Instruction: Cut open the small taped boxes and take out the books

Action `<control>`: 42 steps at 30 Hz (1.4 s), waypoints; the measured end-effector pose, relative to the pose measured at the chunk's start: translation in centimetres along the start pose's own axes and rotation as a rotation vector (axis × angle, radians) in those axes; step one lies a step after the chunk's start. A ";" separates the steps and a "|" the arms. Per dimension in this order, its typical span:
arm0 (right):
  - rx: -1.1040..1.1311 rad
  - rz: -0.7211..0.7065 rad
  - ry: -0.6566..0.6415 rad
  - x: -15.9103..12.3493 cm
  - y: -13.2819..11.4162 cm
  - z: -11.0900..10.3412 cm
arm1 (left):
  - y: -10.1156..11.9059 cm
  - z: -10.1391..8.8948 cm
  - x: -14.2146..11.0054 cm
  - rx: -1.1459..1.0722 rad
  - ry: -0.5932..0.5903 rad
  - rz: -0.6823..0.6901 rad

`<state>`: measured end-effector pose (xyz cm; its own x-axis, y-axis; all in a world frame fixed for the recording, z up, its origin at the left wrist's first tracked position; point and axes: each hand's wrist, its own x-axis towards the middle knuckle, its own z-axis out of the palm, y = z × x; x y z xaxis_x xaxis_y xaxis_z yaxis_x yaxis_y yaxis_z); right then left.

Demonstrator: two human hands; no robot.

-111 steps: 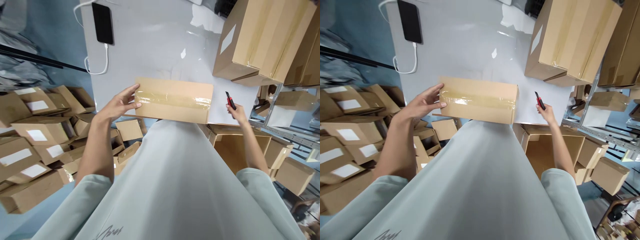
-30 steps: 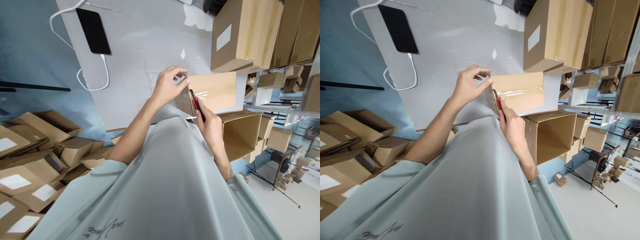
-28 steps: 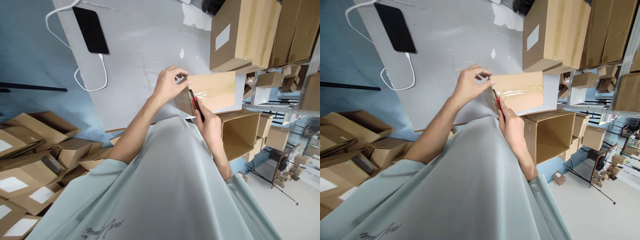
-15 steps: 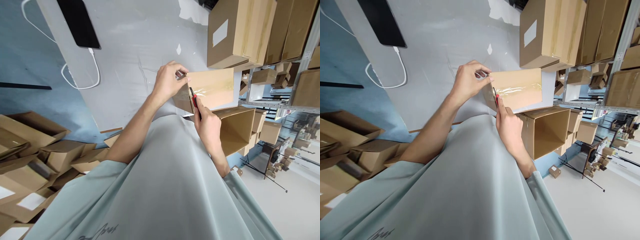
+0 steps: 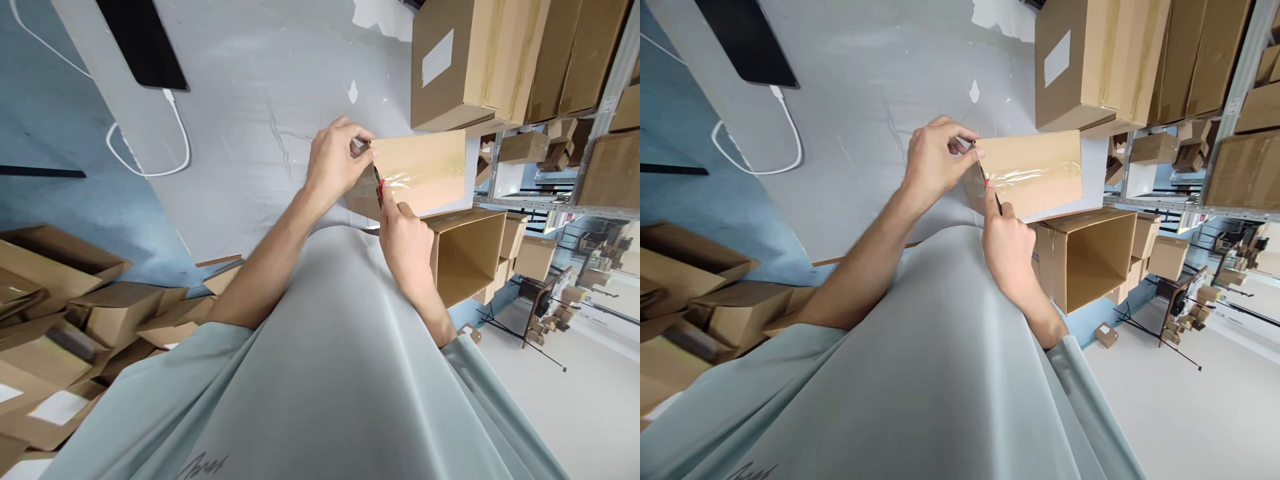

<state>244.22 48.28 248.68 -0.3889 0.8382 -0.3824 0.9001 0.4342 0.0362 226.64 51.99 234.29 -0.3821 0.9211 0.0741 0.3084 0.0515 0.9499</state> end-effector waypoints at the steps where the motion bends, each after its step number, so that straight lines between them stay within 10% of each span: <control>1: -0.042 0.013 -0.053 -0.1 -0.3 -0.7 | 0.3 0.1 -0.1 0.019 0.013 -0.007; 11: -0.320 -0.025 -0.365 -1.7 -0.8 -3.0 | 2.4 0.3 -1.0 0.029 0.061 -0.131; 16: -0.243 -0.076 -0.277 -3.5 1.3 -2.7 | 2.4 0.0 -1.5 0.050 0.120 -0.130; 21: -0.018 -0.108 0.058 -3.5 8.0 -2.6 | 2.0 -0.2 -1.9 0.036 0.131 -0.165; 28: 0.201 0.125 0.392 5.0 21.2 1.3 | 3.8 0.8 -2.7 0.208 0.219 -0.212; 31: 0.341 0.117 0.384 8.2 24.1 3.6 | 6.5 3.3 -2.3 0.397 0.268 -0.152; 35: 0.527 0.065 0.302 11.0 25.3 5.7 | 9.4 10.4 0.0 0.415 0.038 -0.020; 39: 0.650 -0.009 0.231 11.6 25.5 6.4 | 9.3 16.6 2.7 0.491 -0.043 0.021; 42: 0.669 -0.066 0.199 10.9 25.8 6.5 | 8.2 17.8 3.4 0.522 -0.062 -0.002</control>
<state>264.48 66.46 239.42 -0.4179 0.8893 -0.1860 0.7762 0.2431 -0.5817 243.35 62.46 236.90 -0.3359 0.9411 0.0397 0.7066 0.2239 0.6712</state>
